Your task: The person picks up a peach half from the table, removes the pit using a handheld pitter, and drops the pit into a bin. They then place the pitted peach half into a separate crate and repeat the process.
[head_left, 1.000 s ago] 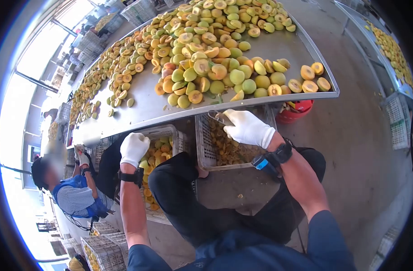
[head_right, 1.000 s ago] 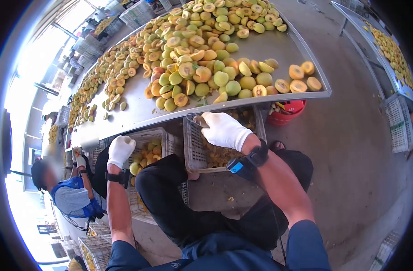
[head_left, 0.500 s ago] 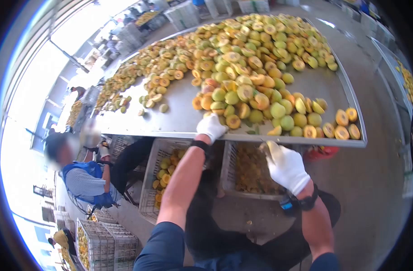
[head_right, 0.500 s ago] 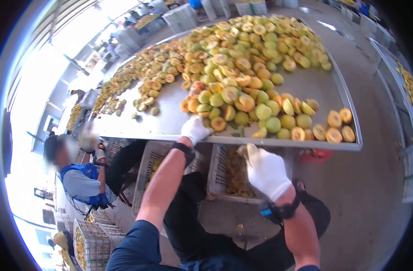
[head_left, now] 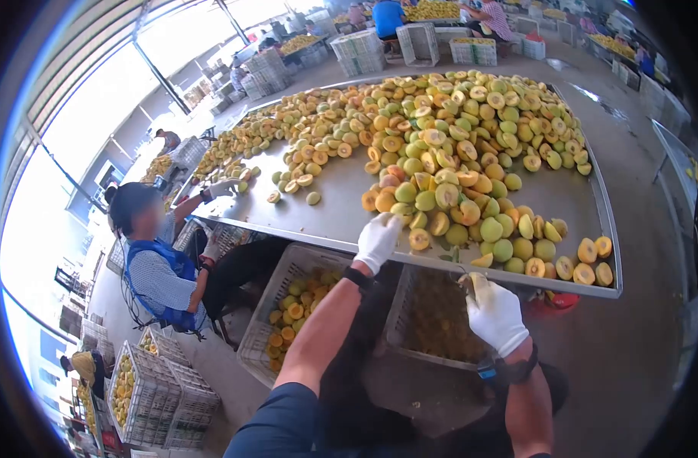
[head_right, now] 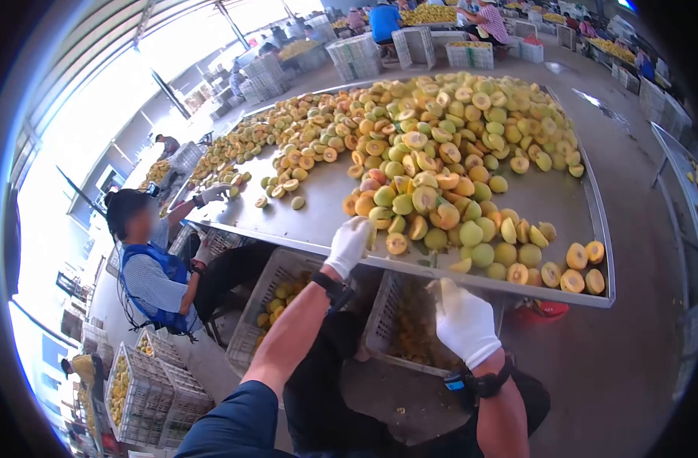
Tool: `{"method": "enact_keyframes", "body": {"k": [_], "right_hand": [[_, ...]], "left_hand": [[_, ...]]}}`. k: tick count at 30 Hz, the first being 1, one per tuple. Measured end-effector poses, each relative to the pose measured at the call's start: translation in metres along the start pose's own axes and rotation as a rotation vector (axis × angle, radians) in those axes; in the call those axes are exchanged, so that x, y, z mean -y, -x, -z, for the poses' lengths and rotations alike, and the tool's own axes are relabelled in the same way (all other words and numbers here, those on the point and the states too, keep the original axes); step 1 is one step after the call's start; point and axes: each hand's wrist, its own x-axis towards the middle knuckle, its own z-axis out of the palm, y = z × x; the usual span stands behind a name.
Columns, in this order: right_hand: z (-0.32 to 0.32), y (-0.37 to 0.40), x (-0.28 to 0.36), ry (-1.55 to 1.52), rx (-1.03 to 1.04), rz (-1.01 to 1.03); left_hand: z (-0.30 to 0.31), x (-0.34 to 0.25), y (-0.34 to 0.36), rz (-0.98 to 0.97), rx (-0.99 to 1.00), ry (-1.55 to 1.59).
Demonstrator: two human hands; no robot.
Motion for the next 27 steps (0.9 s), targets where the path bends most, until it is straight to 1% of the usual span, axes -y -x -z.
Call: {"method": "enact_keyframes", "body": {"k": [1, 2, 4, 5, 6, 7, 9, 12, 13, 14, 16, 17, 20, 21, 25, 27], "right_hand": [[-0.006, 0.001, -0.004, 0.019, 0.0, -0.007], [-0.008, 0.001, -0.004, -0.057, -0.019, 0.026], [-0.008, 0.001, 0.003, -0.211, -0.054, 0.048], [-0.007, 0.002, 0.008, -0.274, -0.06, 0.064], [-0.007, 0.001, 0.013, -0.336, -0.066, 0.085], [-0.006, 0.0, 0.017, -0.322, -0.06, 0.068], [-0.008, -0.001, 0.022, -0.347, -0.117, 0.134], [-0.016, -0.005, 0.02, -0.231, -0.098, 0.056], [-0.018, -0.006, 0.02, -0.215, -0.111, 0.052], [-0.019, -0.007, 0.021, -0.209, -0.103, 0.037], [-0.021, -0.01, 0.022, -0.151, -0.112, 0.008], [-0.026, -0.011, 0.019, -0.096, -0.142, 0.029], [-0.03, -0.013, 0.021, -0.161, -0.144, -0.012], [-0.03, -0.014, 0.022, -0.159, -0.139, -0.018], [-0.035, -0.018, 0.025, -0.197, -0.118, -0.036], [-0.04, -0.021, 0.026, -0.22, -0.115, -0.04]], "left_hand": [[0.012, 0.0, 0.002, 0.144, 0.254, 0.375], [0.019, -0.004, 0.011, 0.303, 0.505, 0.75], [0.02, -0.041, 0.046, 0.333, 0.56, 1.05], [0.018, -0.042, 0.054, 0.386, 0.589, 1.144], [0.014, -0.045, 0.061, 0.402, 0.609, 1.156], [0.011, -0.047, 0.067, 0.411, 0.634, 1.208], [-0.002, -0.043, 0.077, 0.423, 0.677, 1.274], [-0.016, -0.042, 0.082, 0.424, 0.732, 1.288], [-0.021, -0.045, 0.083, 0.394, 0.737, 1.293], [-0.023, -0.048, 0.083, 0.408, 0.746, 1.3], [-0.024, -0.058, 0.081, 0.403, 0.687, 1.197], [-0.026, -0.061, 0.081, 0.36, 0.681, 1.136], [-0.029, -0.063, 0.08, 0.394, 0.689, 1.105], [-0.031, -0.073, 0.084, 0.435, 0.598, 1.105], [-0.041, -0.051, 0.079, 0.421, 0.609, 1.141], [-0.043, -0.052, 0.081, 0.316, 0.489, 1.065]]}}
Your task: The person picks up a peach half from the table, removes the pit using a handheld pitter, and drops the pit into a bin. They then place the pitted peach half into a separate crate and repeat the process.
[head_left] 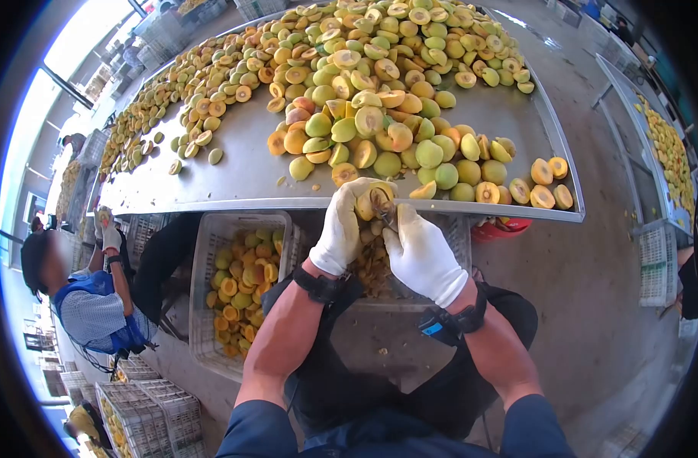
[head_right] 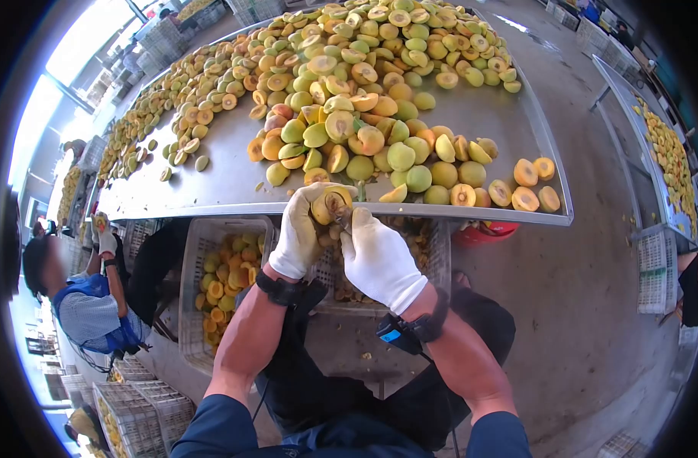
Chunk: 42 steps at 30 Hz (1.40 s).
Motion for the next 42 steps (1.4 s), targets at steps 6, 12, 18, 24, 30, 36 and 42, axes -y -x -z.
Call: {"method": "enact_keyframes", "body": {"k": [6, 12, 18, 24, 30, 36, 42], "right_hand": [[-0.005, -0.001, 0.005, 0.013, 0.017, -0.01], [-0.007, 0.0, 0.007, 0.058, 0.027, 0.016], [-0.008, 0.001, 0.006, 0.136, 0.17, -0.026], [-0.013, 0.005, 0.001, 0.08, 0.284, -0.075], [-0.018, 0.004, -0.004, -0.068, 0.22, -0.174], [-0.017, 0.0, 0.004, -0.456, 0.173, -0.283], [0.005, -0.011, 0.031, -0.774, 0.494, -0.603]], "left_hand": [[0.01, -0.001, 0.001, 0.016, 0.017, 0.07], [0.008, 0.0, 0.006, 0.005, -0.083, 0.038], [0.024, 0.004, -0.001, 0.095, -0.054, 0.028], [0.04, 0.0, -0.01, 0.167, 0.066, -0.284], [0.026, -0.021, 0.001, -0.175, 0.174, -0.612], [0.007, 0.008, -0.016, -0.313, -0.184, -0.517], [0.012, -0.002, -0.005, -0.495, -0.11, -0.55]]}}
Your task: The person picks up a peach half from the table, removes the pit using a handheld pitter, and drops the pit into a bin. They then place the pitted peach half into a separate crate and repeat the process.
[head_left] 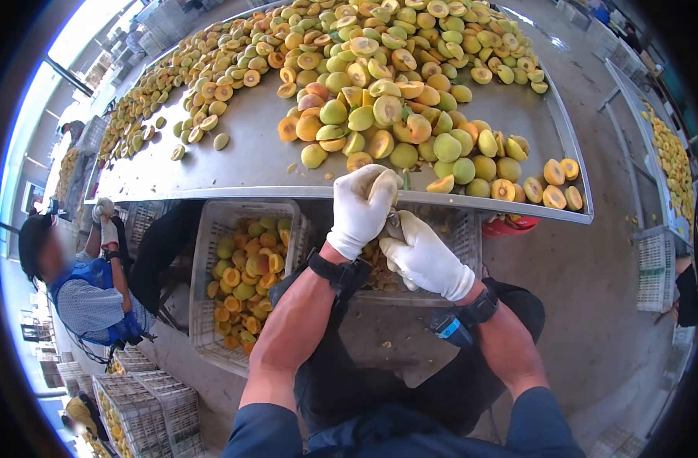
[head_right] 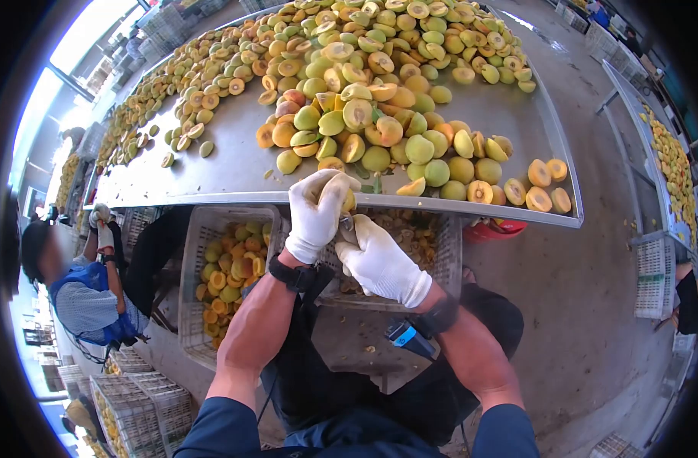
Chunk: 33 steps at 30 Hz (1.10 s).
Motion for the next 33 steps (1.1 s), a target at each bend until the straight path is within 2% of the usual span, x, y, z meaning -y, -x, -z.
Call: {"method": "enact_keyframes", "body": {"k": [2, 3, 4, 5, 7, 8, 9, 12, 15, 17, 19, 21, 23, 24, 25, 26, 27, 29, 33], "right_hand": [[-0.001, 0.002, 0.002, -0.072, 0.057, 0.051], [0.001, 0.004, 0.005, -0.076, 0.058, 0.053], [0.006, 0.006, 0.008, -0.139, 0.157, 0.02], [0.01, 0.007, 0.01, -0.202, 0.256, -0.012], [0.013, 0.006, 0.007, -0.28, 0.284, -0.025], [0.015, 0.006, 0.006, -0.353, 0.311, -0.043], [0.016, 0.004, 0.004, -0.353, 0.309, -0.038], [0.024, 0.002, 0.002, -0.572, 0.297, -0.068], [0.024, 0.006, 0.003, -0.641, 0.3, -0.065], [0.018, 0.009, 0.003, -0.579, 0.277, -0.067], [0.012, 0.01, 0.005, -0.257, 0.154, 0.023], [0.015, 0.011, 0.005, -0.23, 0.137, 0.032], [0.026, 0.013, 0.005, -0.381, 0.289, -0.02], [0.032, 0.012, 0.004, -0.387, 0.285, -0.014], [0.036, 0.012, 0.002, -0.492, 0.377, -0.065], [0.039, 0.012, -0.002, -0.596, 0.471, -0.118], [0.04, 0.012, -0.005, -0.598, 0.47, -0.116], [0.042, 0.011, -0.012, -0.674, 0.556, -0.137], [0.047, 0.014, -0.023, -0.732, 0.604, -0.162]], "left_hand": [[0.007, -0.002, -0.001, -0.068, 0.027, 0.006], [0.013, -0.002, -0.004, -0.016, 0.132, 0.069], [0.017, -0.003, -0.006, 0.037, 0.236, 0.133], [0.02, -0.005, -0.006, 0.038, 0.237, 0.13], [0.023, -0.011, -0.009, 0.197, 0.388, 0.304], [0.026, -0.005, -0.012, 0.217, 0.428, 0.24], [0.025, -0.007, -0.013, 0.213, 0.43, 0.238], [0.013, -0.015, -0.009, 0.239, 0.356, 0.508], [0.004, -0.016, -0.002, 0.192, 0.267, 0.419], [0.001, -0.012, 0.001, 0.222, 0.243, 0.397], [-0.003, -0.003, 0.001, 0.185, 0.188, 0.382], [-0.005, -0.001, 0.003, 0.138, 0.167, 0.354], [-0.001, -0.003, 0.003, 0.026, 0.217, 0.232], [0.003, -0.007, 0.002, 0.019, 0.27, 0.217], [0.005, -0.009, 0.001, 0.021, 0.277, 0.213], [0.007, -0.011, 0.002, 0.05, 0.343, 0.229], [0.009, -0.012, 0.001, 0.075, 0.407, 0.246], [0.011, -0.011, 0.001, 0.084, 0.436, 0.217], [0.011, -0.012, 0.002, 0.18, 0.57, 0.211]]}}
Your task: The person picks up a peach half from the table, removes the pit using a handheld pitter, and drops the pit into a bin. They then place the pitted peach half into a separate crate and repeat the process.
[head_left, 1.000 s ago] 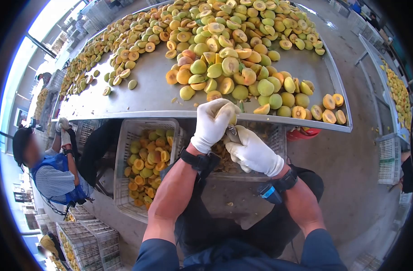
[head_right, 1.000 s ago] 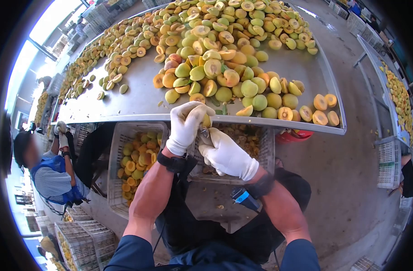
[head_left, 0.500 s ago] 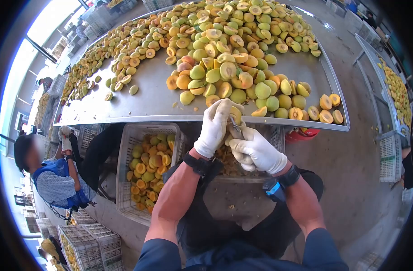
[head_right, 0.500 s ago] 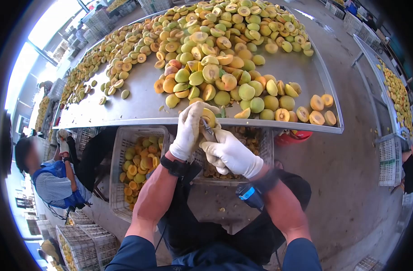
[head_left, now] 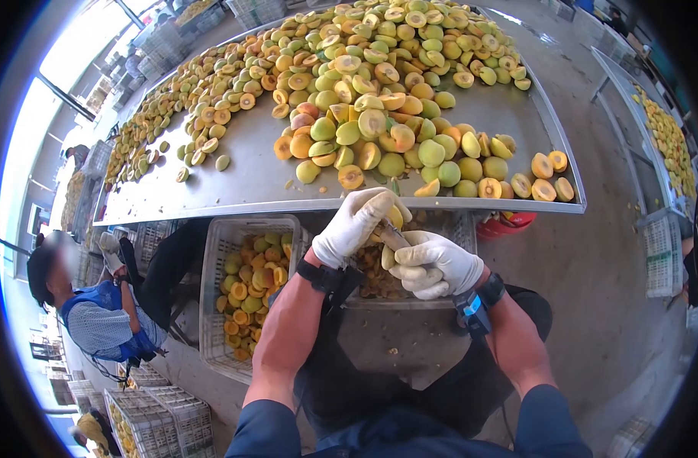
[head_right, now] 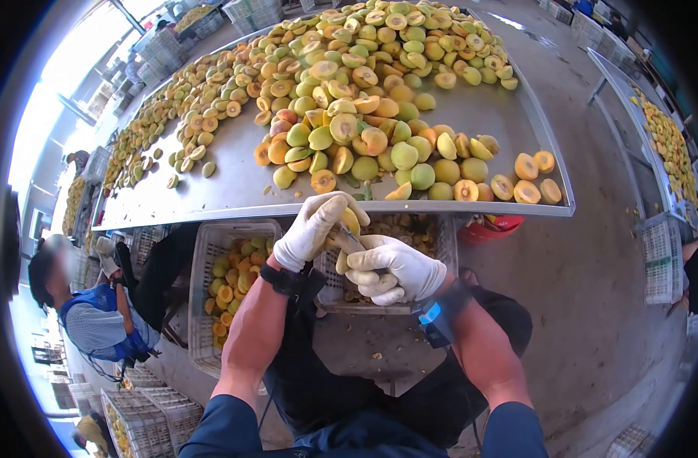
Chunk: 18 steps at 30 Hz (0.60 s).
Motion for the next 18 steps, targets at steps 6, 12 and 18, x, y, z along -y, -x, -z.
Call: {"method": "enact_keyframes", "body": {"k": [6, 12, 18], "right_hand": [[-0.01, 0.013, -0.005, 0.161, 0.003, -0.01], [-0.014, 0.027, 0.0, 0.992, -0.489, -0.026], [0.004, 0.025, -0.011, 1.611, -0.626, -0.182]], "left_hand": [[-0.001, 0.005, -0.006, 0.099, 0.053, 0.085], [0.021, -0.003, -0.002, 0.185, -0.088, -0.028], [0.021, -0.003, 0.005, 0.191, -0.155, -0.064]]}}
